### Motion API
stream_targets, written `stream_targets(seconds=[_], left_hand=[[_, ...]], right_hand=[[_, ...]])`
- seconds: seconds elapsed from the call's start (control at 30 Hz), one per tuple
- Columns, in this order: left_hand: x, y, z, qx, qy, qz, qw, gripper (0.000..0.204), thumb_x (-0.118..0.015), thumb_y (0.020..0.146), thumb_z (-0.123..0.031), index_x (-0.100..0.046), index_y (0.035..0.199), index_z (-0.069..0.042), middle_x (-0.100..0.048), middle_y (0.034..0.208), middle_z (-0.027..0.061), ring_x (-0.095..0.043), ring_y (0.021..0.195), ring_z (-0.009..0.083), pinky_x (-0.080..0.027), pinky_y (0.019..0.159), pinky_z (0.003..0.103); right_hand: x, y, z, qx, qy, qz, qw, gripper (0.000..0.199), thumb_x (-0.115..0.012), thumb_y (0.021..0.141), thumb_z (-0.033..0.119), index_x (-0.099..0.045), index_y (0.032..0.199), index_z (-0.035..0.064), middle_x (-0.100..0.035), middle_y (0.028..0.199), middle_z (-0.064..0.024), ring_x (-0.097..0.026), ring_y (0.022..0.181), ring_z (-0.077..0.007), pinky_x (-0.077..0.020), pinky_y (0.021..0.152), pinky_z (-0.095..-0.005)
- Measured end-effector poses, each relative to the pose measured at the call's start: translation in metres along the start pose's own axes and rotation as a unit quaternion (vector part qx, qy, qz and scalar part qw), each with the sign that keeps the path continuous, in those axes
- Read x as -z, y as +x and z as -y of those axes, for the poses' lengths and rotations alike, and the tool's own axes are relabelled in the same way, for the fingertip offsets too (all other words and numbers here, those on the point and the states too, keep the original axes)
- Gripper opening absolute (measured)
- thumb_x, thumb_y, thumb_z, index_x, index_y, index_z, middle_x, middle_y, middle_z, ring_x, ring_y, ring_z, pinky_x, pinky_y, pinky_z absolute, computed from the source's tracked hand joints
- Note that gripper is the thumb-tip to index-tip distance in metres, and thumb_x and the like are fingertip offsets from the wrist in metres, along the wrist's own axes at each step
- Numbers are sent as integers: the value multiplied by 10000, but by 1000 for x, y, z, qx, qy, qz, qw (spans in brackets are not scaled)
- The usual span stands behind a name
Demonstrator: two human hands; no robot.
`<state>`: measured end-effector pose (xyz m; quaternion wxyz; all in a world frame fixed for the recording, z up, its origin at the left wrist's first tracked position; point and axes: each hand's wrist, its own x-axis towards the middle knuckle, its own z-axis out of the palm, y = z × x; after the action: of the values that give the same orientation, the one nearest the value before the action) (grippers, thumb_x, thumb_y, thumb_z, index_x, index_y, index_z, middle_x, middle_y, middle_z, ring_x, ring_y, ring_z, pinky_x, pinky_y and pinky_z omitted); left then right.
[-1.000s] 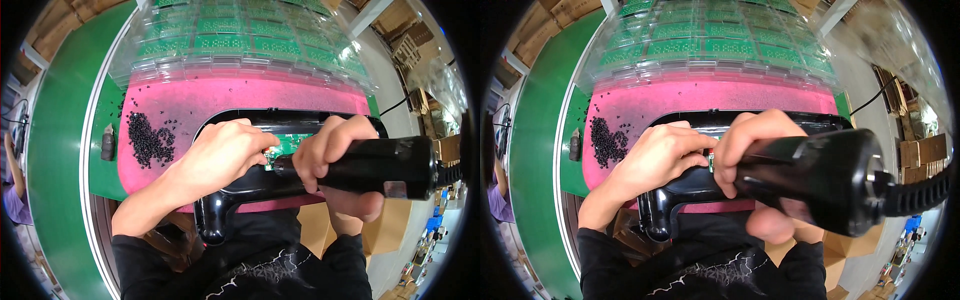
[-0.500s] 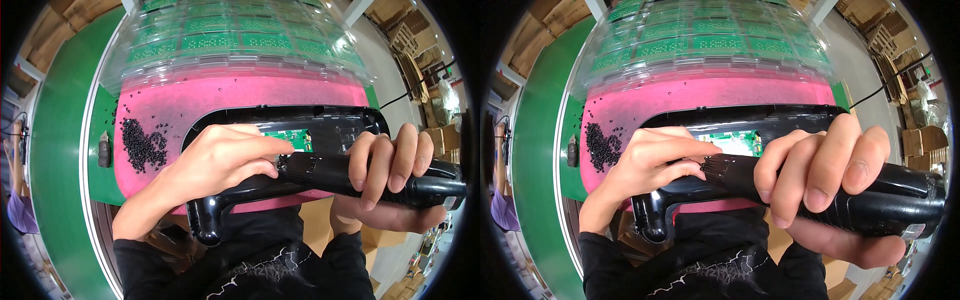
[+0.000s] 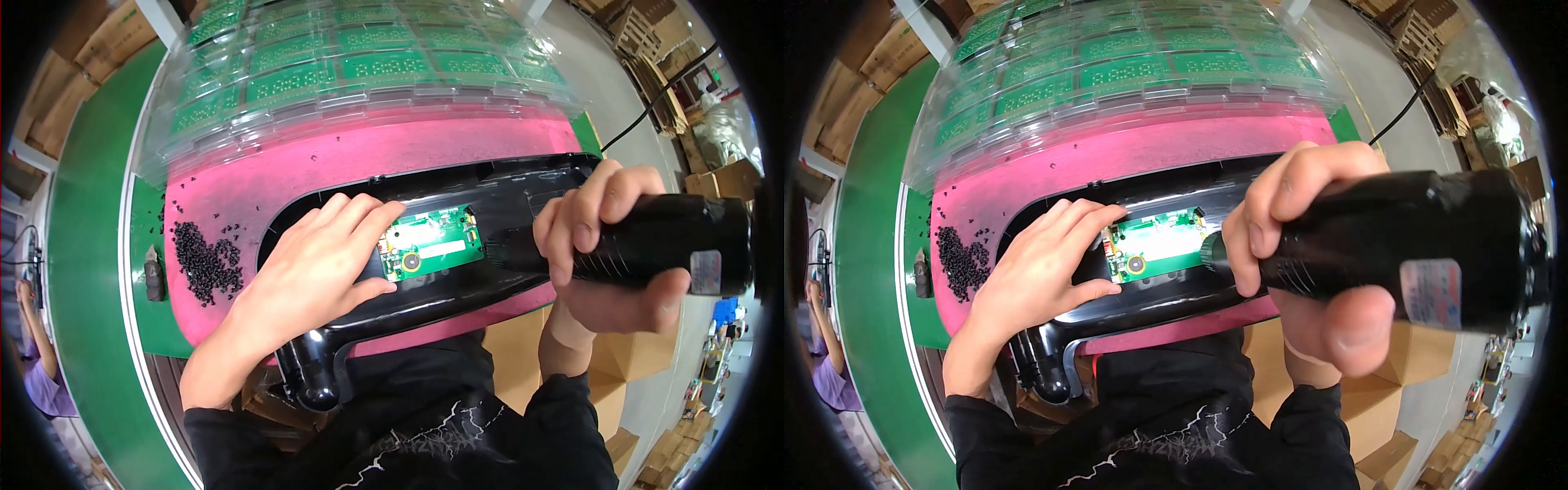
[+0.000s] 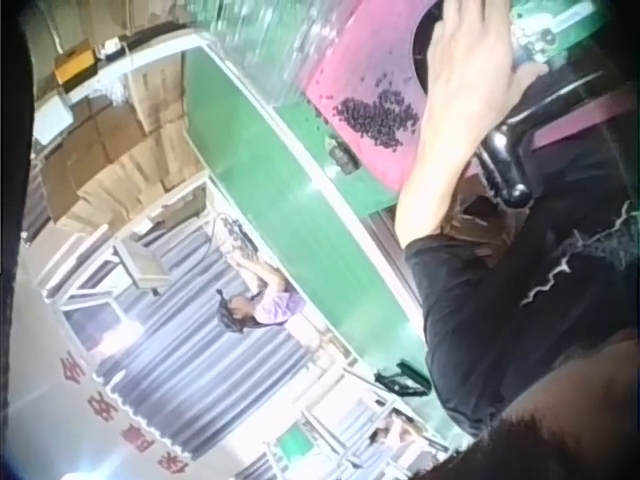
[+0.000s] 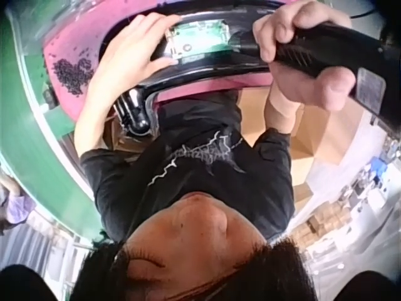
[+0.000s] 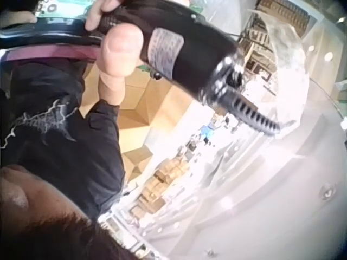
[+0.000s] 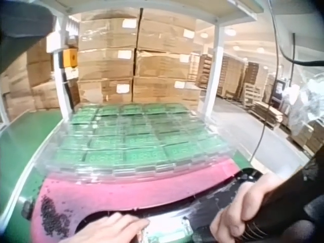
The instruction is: Assemble a PCB into a plastic housing and secure it with screws using an electric screwdriver.
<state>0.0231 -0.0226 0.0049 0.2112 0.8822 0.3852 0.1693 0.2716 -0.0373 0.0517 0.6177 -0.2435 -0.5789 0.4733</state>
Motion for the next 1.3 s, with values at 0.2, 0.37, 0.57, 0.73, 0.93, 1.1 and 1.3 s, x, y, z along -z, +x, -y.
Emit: stream_targets(seconds=[0.2,0.37,0.57,0.73,0.93,1.1,1.3], left_hand=[[2,1,-5,-1,16,11,1000,693,-827,643,-175,-526,1255,-51,-584,1169,115,-589,1012,318,-488,869,409],[1,1,-6,12,11,2,1000,672,-829,631,-165,-541,1229,-61,-587,1155,103,-600,999,319,-499,854,410],[3,4,-7,18,12,8,1000,662,-830,631,-163,-543,1218,-61,-577,1141,95,-591,1016,314,-502,851,409],[8,1,-8,-3,-31,-44,999,601,-818,669,-162,-568,1202,-46,-560,1155,118,-559,1061,326,-481,889,406],[10,0,6,19,127,-179,975,405,-682,829,-118,-562,1202,-17,-563,1160,166,-550,1034,345,-466,888,430],[10,0,6,57,108,-112,986,300,-627,873,-110,-579,1154,-15,-629,1005,172,-609,935,363,-485,826,436],[11,0,2,76,109,-50,990,161,-676,840,-153,-623,838,-1,-596,773,174,-599,735,400,-458,623,466]], right_hand=[[2,1,-13,-9,-10,-27,1000,679,-607,808,654,-450,964,12,-478,764,-69,-453,411,-118,-403,472,-280],[1,5,-21,-26,-22,-23,999,684,-601,801,674,-456,927,18,-479,736,-58,-438,399,-103,-393,432,-263],[-10,11,-13,-105,-45,17,993,734,-733,740,653,-462,949,4,-502,753,-70,-431,437,-86,-380,430,-222],[-7,9,-19,-69,-27,-2,997,699,-697,762,651,-465,960,22,-508,752,-60,-476,464,-108,-391,476,-249],[40,29,-16,-165,203,-242,934,286,-616,930,334,-515,974,70,-517,776,-21,-538,683,-159,-468,709,-332],[49,21,-10,-105,249,-317,909,190,-644,908,184,-533,948,34,-501,1025,-100,-539,956,-239,-515,926,-519],[58,-35,34,26,149,-276,949,430,-567,919,98,-404,1312,41,-467,1203,-67,-530,1037,-203,-520,828,-423]])
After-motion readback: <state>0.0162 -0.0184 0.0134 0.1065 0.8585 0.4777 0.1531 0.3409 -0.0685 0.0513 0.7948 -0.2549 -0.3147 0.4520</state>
